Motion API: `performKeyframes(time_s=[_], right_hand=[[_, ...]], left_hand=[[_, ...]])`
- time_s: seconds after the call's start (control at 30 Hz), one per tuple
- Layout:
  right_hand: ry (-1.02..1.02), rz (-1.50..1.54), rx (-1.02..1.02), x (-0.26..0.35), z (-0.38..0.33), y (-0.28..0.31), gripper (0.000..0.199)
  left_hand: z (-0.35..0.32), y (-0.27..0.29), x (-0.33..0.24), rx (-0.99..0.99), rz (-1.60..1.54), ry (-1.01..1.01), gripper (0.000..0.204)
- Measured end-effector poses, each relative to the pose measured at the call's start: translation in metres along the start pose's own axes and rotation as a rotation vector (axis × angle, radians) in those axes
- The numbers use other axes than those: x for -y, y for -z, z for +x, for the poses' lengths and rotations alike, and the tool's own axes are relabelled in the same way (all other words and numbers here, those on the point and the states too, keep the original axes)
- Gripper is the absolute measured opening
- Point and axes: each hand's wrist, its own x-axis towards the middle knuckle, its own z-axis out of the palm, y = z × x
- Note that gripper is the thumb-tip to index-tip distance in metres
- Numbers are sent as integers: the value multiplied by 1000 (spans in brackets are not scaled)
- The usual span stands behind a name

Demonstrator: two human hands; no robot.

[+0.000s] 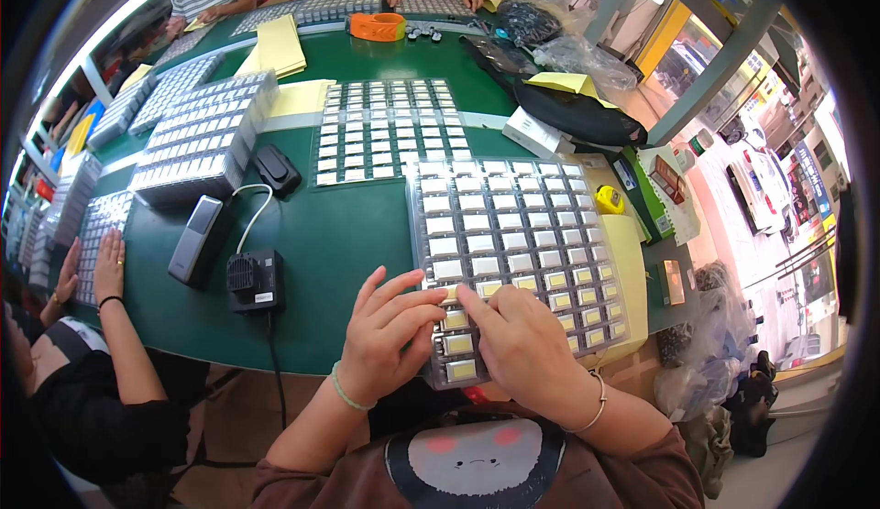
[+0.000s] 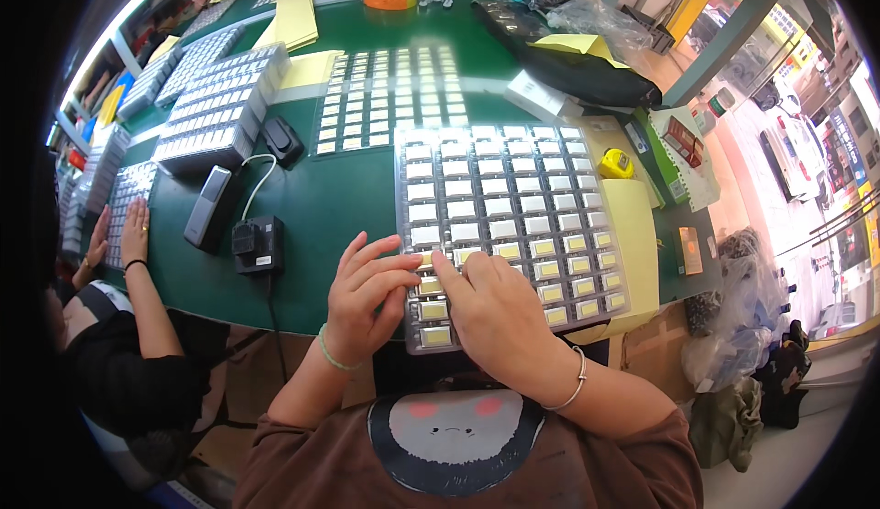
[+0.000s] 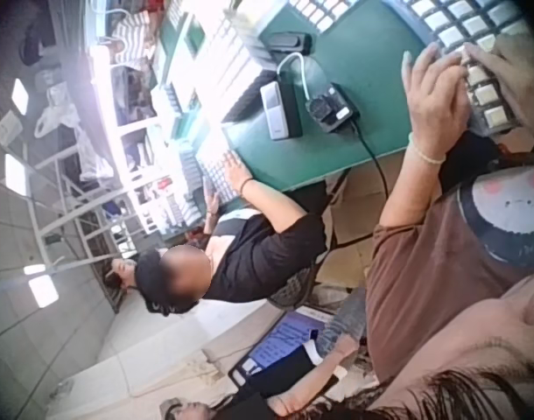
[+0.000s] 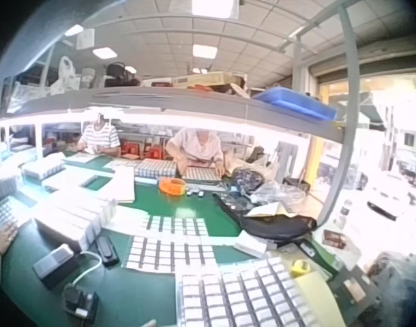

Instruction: The person places small yellow rectangular components into a grid-like tray. They repeatedly pick up the components from a stack of yellow paper and insert them into the slots of the tray. The person works continuously on filling the tray with these items.

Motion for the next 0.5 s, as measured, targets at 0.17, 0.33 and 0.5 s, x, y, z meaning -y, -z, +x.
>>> performKeyframes(time_s=[0.17, 0.33, 0.5], right_hand=[[-16, 69, -25, -5, -1, 9, 53], [-226, 141, -384, -55, -36, 52, 36], [-501, 67, -416, -144, -138, 85, 31]], left_hand=[[-1, 4, 0, -33, -154, 44, 22], [7, 15, -21, 9, -283, 4, 30], [20, -7, -77, 613, -796, -155, 30]])
